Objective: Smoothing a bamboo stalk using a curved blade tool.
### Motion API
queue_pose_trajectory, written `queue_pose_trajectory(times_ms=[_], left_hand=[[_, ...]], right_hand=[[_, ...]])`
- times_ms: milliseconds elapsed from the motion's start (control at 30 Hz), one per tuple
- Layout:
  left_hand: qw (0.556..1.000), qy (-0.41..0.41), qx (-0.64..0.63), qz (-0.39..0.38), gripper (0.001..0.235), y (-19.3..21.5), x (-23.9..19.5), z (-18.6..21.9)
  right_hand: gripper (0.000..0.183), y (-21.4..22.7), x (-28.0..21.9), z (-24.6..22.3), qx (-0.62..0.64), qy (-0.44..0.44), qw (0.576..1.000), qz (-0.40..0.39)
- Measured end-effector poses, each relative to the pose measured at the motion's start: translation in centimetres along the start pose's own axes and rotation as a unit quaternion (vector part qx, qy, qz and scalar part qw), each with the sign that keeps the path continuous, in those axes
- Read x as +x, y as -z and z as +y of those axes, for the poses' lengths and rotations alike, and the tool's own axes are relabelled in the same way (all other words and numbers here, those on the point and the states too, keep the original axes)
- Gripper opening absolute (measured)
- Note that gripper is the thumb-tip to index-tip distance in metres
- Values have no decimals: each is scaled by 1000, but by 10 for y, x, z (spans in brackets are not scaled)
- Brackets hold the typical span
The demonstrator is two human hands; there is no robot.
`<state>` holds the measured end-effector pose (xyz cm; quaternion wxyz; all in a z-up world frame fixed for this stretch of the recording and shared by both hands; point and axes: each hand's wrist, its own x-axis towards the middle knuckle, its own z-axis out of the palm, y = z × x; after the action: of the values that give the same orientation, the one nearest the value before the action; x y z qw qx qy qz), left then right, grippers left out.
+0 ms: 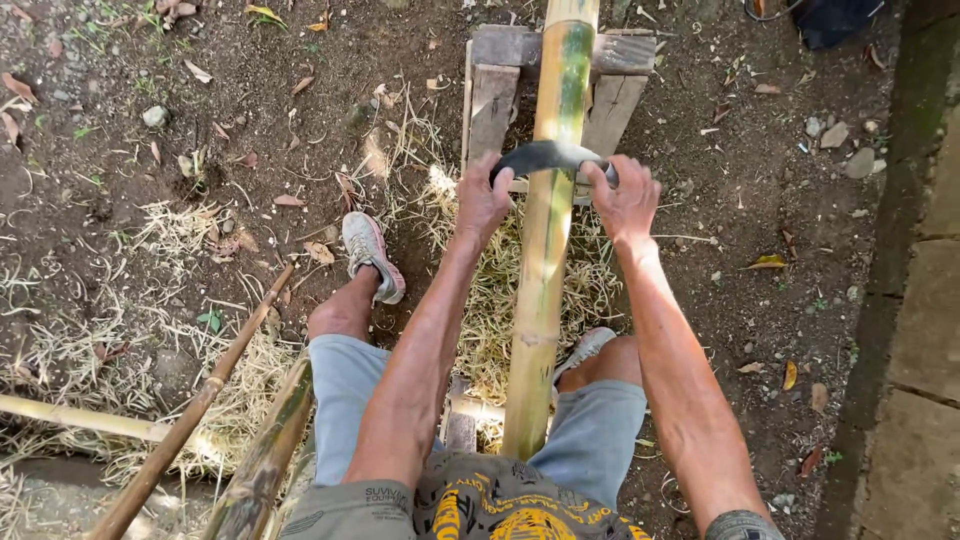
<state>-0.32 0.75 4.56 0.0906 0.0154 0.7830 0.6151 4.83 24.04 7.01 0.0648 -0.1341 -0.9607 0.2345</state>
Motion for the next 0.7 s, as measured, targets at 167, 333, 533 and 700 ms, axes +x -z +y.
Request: queue_pose_trajectory(times_ms=[167,333,533,700], left_hand=[[999,-12,38,-1,9,7,-31,6],[997,-35,65,-1,13,11,-76,-27],[995,-23,98,-19,16,26,-172,-18],[989,114,80,-49,19,44,-244,-6]], right_hand=[[43,9,-34,-8,32,47,997,47],[44,10,-72,-2,45,32,998,36],[34,34,-164,-27,-3,109,989,97],[37,76,-211,-57,-46,-96,979,-176]])
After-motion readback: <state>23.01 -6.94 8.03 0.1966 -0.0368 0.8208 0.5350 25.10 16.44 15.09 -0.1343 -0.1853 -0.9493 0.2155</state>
